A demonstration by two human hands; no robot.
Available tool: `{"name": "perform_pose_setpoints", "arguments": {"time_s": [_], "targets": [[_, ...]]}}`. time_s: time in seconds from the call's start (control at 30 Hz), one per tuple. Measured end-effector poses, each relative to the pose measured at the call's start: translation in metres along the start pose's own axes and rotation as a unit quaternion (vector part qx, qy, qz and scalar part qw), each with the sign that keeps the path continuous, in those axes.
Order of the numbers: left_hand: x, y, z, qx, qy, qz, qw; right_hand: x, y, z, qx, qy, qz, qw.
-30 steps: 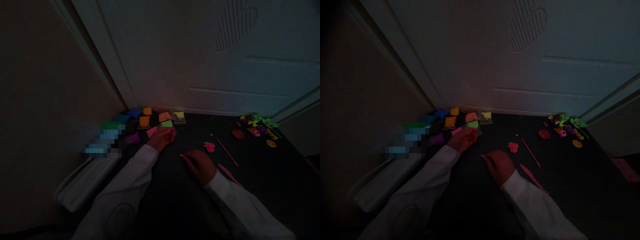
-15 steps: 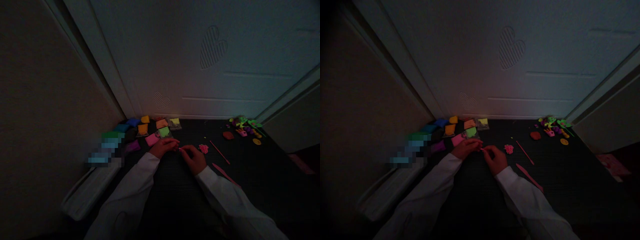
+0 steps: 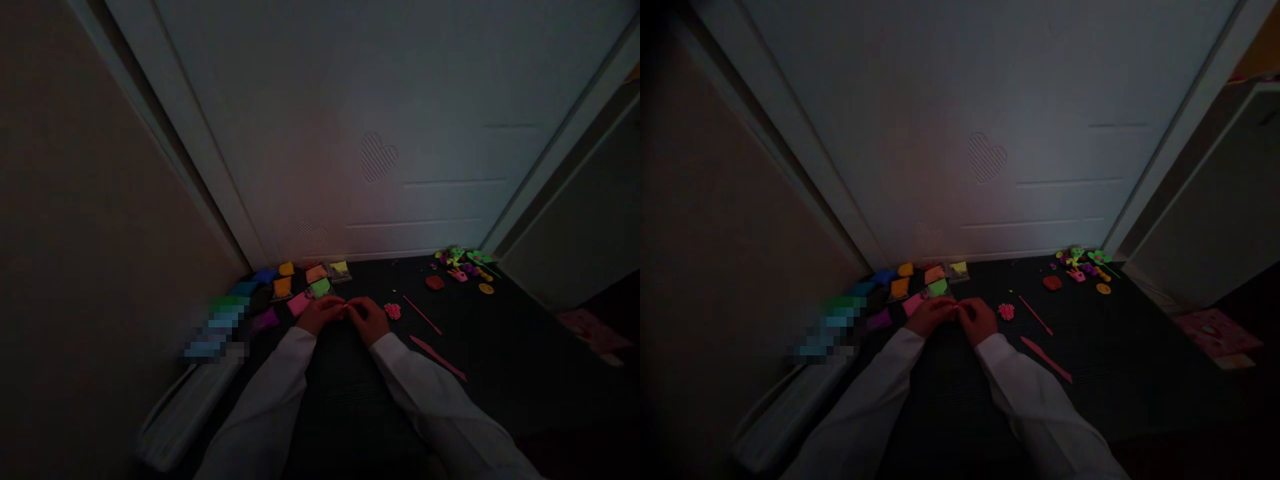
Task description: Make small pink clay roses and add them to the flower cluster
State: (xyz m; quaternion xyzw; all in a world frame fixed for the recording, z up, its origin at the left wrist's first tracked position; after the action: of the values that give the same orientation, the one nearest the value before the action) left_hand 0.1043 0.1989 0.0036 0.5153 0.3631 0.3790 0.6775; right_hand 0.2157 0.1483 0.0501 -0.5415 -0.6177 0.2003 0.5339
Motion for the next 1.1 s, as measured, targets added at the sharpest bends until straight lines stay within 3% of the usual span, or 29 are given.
{"name": "perform_pose_setpoints", "arguments": {"time_s": [0.6, 0.9, 1.1], "targets": [[0.006, -0.004, 0.002, -0.034, 0.054, 0.022, 0.998, 0.006, 0.014, -0.001, 0.069, -0.004, 0.061, 0.996], [-0.003, -0.007, 0.012, -0.061, 0.018, -0.013, 0.998, 0.006, 0.021, -0.002, 0.111, -0.02, 0.086, 0.99], [-0.01, -0.007, 0.026, -0.175, -0.059, -0.065, 0.981, 0.006, 0.009, -0.009, 0.036, -0.017, 0.028, 0.999]]}}
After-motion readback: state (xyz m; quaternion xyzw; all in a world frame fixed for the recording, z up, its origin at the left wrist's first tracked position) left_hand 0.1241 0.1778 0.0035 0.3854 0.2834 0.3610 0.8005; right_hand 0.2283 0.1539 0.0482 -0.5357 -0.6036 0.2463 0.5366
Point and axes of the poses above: each hand's wrist, its own x-axis towards the middle knuckle, its own z-axis out of the palm, y = z × x, the point moved 8 cm from there along x, towards the middle knuckle, and after that the axes turned 1 degree about y, right-handed, at the moved point
